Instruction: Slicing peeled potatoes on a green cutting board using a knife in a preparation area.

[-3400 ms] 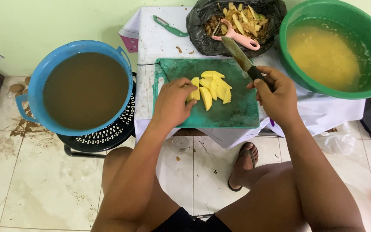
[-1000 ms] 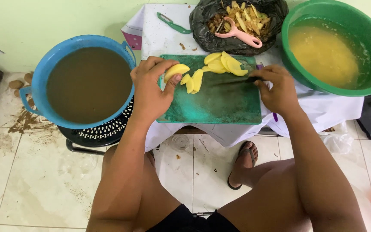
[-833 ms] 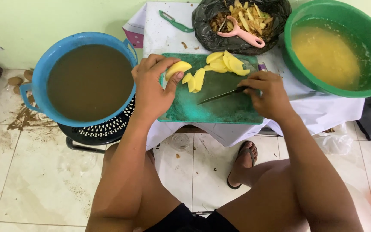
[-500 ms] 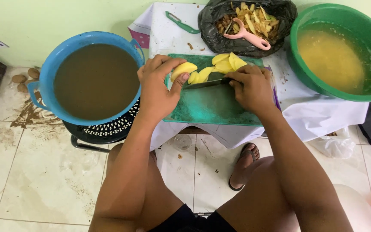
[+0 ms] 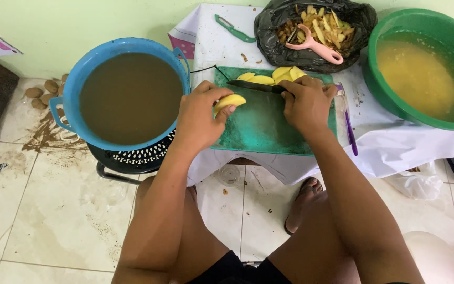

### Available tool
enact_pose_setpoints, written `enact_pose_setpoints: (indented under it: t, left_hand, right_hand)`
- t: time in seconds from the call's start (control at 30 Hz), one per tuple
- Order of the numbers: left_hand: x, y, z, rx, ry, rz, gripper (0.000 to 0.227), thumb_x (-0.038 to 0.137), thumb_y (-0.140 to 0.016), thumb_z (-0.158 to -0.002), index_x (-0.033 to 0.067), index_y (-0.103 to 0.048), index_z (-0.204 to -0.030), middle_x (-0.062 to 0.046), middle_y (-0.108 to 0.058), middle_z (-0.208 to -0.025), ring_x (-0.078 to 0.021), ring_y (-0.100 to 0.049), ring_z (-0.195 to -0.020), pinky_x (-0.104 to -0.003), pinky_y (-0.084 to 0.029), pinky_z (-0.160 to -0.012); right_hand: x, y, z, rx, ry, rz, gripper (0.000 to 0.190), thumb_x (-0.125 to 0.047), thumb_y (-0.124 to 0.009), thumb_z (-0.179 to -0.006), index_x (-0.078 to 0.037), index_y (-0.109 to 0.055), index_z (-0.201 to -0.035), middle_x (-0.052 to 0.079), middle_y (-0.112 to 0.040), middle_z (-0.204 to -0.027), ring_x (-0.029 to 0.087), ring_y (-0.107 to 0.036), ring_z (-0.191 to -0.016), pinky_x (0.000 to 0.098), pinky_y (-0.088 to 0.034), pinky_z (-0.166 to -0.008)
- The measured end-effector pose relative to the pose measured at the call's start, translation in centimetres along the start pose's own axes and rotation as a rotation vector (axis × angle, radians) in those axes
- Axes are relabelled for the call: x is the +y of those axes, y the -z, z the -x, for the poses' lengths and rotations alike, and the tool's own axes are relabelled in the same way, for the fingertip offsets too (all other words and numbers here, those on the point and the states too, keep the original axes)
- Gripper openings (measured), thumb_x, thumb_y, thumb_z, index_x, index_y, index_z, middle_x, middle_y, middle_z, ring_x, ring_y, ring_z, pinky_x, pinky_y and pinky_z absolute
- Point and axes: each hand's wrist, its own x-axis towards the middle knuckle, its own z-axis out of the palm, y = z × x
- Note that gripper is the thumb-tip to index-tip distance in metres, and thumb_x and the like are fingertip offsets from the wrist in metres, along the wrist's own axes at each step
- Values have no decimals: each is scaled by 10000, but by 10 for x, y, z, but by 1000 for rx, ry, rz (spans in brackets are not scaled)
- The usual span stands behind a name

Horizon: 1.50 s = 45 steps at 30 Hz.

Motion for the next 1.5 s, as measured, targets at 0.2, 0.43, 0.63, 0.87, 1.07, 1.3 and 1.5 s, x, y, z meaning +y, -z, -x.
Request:
enact_pose_setpoints:
  t: [0.2, 0.43, 0.63, 0.87, 1.07, 1.3, 1.5]
  left_hand:
    - [1, -7, 0, -166, 126, -52, 191, 236, -728, -947, 141, -767, -1109, -116, -641, -969, -372, -720, -872, -493, -537, -796]
    - [8, -26, 0, -245, 164, -137, 258, 263, -714, -950, 101, -765, -1145, -121, -615, -927, -340, -711, -831, -450, -552, -754]
    - [17, -35, -5, -211, 230, -125, 347, 270, -690, -944, 24, -738, -1184, -157, -637, -919, -351, -729, -851, -442, -597, -732]
    - [25, -57, -6, -194, 326, -137, 405, 341, -680, -890, 19, -730, -1130, -145, -681, -845, -334, -750, -767, -444, -605, -648]
    - [45, -77, -8, -173, 348, -162, 389, 320, -693, -873, -16, -708, -1069, -195, -706, -807, -362, -756, -765, -451, -605, -623]
    - [44, -67, -3, -147, 369, -79, 390, 385, -626, -954, 16, -736, -1015, -194, -720, -790, -377, -762, -759, -444, -596, -601]
    - [31, -72, -2, -102, 351, 76, 224, 213, -724, -831, 34, -764, -959, -126, -708, -717, -272, -737, -660, -343, -581, -516]
  right_hand:
    - [-3, 5, 3, -36, -74, -76, 257, -185, -724, -958, -263, -766, -1200, 47, -666, -1030, 298, -634, -1032, 531, -296, -949]
    - [12, 34, 15, -15, -103, -111, 220, -250, -701, -977, -331, -739, -1177, -5, -637, -1054, 246, -614, -1072, 513, -326, -987]
    - [5, 61, 28, 64, -61, -355, 173, -64, -708, -978, -101, -753, -1140, 122, -726, -941, 355, -715, -915, 450, -505, -838]
    - [-23, 92, 66, -139, -363, -558, 233, -156, -611, -970, -92, -638, -1193, 105, -740, -834, 340, -721, -795, 474, -521, -730]
    - [-47, 88, 116, -208, -456, -745, 416, -97, -584, -937, -66, -551, -1351, 268, -690, -960, 445, -668, -872, 510, -539, -751]
    - [-86, 83, 139, -244, -317, -654, 500, -60, -483, -953, -7, -493, -1450, 335, -641, -1189, 544, -637, -1067, 603, -532, -889]
    - [-91, 83, 140, -168, -297, -619, 570, -85, -473, -955, -80, -439, -1525, 315, -666, -1114, 528, -672, -958, 556, -556, -760]
